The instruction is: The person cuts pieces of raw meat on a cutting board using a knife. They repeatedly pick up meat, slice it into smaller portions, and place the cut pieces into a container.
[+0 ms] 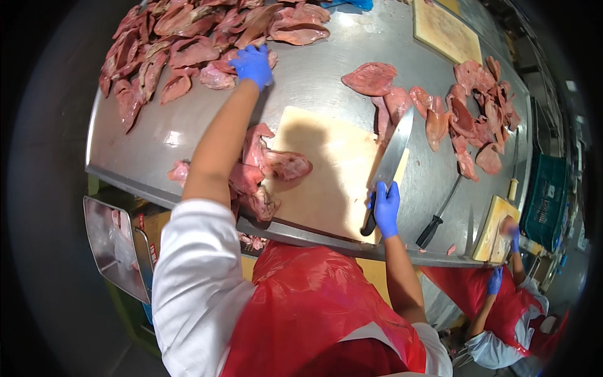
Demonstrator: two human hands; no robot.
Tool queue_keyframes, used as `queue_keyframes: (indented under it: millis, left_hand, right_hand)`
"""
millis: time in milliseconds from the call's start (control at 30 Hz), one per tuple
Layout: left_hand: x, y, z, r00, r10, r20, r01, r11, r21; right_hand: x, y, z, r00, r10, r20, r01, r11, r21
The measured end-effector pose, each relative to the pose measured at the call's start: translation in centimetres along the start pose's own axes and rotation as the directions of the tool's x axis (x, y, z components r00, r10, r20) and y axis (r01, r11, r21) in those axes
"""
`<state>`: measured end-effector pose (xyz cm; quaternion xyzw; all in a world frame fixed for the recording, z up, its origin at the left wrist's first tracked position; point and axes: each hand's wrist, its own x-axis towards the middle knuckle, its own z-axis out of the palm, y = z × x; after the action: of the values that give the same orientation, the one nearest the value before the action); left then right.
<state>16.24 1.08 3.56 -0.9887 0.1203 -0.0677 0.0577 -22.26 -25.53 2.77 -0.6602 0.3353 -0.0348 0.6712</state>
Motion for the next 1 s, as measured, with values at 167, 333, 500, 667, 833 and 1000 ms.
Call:
queue_keyframes:
  millis: [167,333,500,667,833,1000]
  left_hand:
    - [4.1,1.9,-0.7,0.883,0.296,0.365,-0.073,0.854,-0.516]
    - [-2.9,12.9,-6.5,0.49,0.774,0.401,0.356,0.242,-0.903]
    - [-7.3,20.3,-1.1,-0.08,0.983,-0.164,0.141,-0.151,-0.978]
    - [-9.3,19.1,-2.9,0.765,0.641,0.064,-0.185,0.314,-0.931]
    - [-19.5,14.2,-6.3,0.876,0.225,0.427,0.013,0.873,-0.488]
    - [-23.8,16.1,-3.5,0.983,0.184,-0.026,-0.176,0.883,-0.434]
  right_hand:
    - [-1.9,1.9,-1.8,0.997,0.029,-0.078,-0.025,0.998,0.06]
    - [-0.8,0.8,-1.8,0.989,0.085,-0.123,-0.055,0.972,0.229]
    - [-3.6,0.2,-4.0,0.988,0.026,-0.152,0.012,0.971,0.24]
    - [-7.6,2.0,-7.3,0.973,0.192,-0.129,-0.167,0.969,0.182]
    - [-6.9,-0.2,-7.4,0.989,0.094,0.117,-0.069,0.977,-0.202]
    - [0.1,-3.7,-1.7,0.735,-0.509,0.449,0.662,0.394,-0.637]
